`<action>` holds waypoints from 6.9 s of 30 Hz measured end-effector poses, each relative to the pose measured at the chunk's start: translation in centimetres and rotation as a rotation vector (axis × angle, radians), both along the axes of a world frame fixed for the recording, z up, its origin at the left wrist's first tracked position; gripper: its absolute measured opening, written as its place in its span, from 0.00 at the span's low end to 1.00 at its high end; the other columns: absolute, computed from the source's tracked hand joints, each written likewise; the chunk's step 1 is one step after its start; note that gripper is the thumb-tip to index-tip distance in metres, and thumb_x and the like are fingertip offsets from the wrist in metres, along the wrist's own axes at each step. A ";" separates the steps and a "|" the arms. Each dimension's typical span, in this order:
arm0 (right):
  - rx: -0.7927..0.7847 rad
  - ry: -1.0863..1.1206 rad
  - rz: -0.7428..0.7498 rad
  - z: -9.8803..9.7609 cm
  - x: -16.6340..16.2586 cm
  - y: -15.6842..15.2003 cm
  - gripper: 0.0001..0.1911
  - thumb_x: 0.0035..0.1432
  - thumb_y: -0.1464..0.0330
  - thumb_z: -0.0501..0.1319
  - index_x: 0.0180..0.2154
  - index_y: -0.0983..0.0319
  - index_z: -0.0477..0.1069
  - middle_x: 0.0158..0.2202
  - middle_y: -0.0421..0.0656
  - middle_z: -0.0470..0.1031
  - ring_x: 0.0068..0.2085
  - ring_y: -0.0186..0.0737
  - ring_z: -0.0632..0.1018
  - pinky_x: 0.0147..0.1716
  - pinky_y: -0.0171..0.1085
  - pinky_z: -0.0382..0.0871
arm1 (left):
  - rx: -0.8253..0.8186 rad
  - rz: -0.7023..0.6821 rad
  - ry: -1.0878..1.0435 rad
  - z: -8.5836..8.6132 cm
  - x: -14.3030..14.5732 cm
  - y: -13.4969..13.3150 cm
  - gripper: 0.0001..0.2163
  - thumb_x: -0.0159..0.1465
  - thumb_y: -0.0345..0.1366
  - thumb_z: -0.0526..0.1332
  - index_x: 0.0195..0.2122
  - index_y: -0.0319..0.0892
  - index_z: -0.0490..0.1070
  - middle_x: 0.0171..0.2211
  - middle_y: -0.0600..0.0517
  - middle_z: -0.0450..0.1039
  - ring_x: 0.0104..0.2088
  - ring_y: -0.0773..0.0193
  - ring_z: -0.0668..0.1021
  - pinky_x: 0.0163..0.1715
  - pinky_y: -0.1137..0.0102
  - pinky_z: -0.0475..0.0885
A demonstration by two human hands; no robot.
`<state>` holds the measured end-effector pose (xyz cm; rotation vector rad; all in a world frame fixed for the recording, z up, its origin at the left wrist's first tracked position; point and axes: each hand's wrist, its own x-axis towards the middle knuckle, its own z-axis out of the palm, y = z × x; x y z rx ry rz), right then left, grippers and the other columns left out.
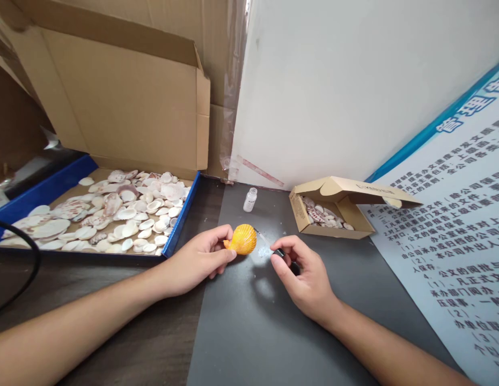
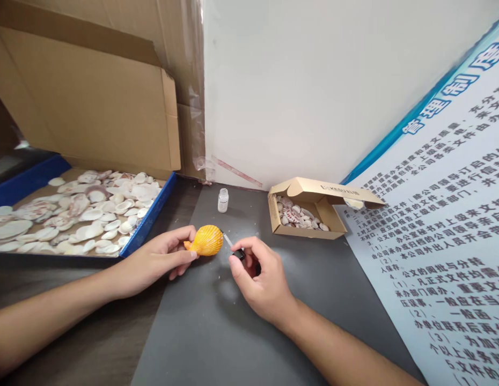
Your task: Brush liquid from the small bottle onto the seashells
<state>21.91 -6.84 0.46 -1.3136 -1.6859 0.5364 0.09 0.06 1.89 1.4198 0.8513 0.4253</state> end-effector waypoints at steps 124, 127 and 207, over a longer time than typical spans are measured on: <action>0.028 -0.174 0.070 -0.2 0.2 0.0 0.06 0.67 0.69 0.54 0.42 0.59 0.70 0.30 0.39 0.68 0.27 0.35 0.70 0.27 0.34 0.64 | 0.038 0.051 -0.021 -0.3 0.0 0.1 0.12 0.63 0.45 0.59 0.33 0.44 0.58 0.19 0.62 0.59 0.20 0.71 0.62 0.20 0.75 0.58; 0.040 -0.177 0.160 -0.1 0.4 -0.2 0.06 0.68 0.70 0.53 0.42 0.59 0.69 0.29 0.39 0.67 0.27 0.35 0.69 0.28 0.34 0.64 | 0.043 0.052 -0.022 -0.3 0.0 0.1 0.12 0.63 0.45 0.59 0.34 0.44 0.58 0.19 0.62 0.59 0.21 0.71 0.62 0.20 0.75 0.58; 0.005 -0.156 0.312 -0.3 0.4 -0.4 0.10 0.68 0.71 0.53 0.48 0.58 0.67 0.34 0.40 0.74 0.29 0.34 0.73 0.31 0.33 0.68 | 0.059 0.047 -0.022 -0.3 0.0 0.1 0.11 0.63 0.45 0.58 0.34 0.44 0.59 0.19 0.63 0.59 0.20 0.71 0.62 0.20 0.76 0.58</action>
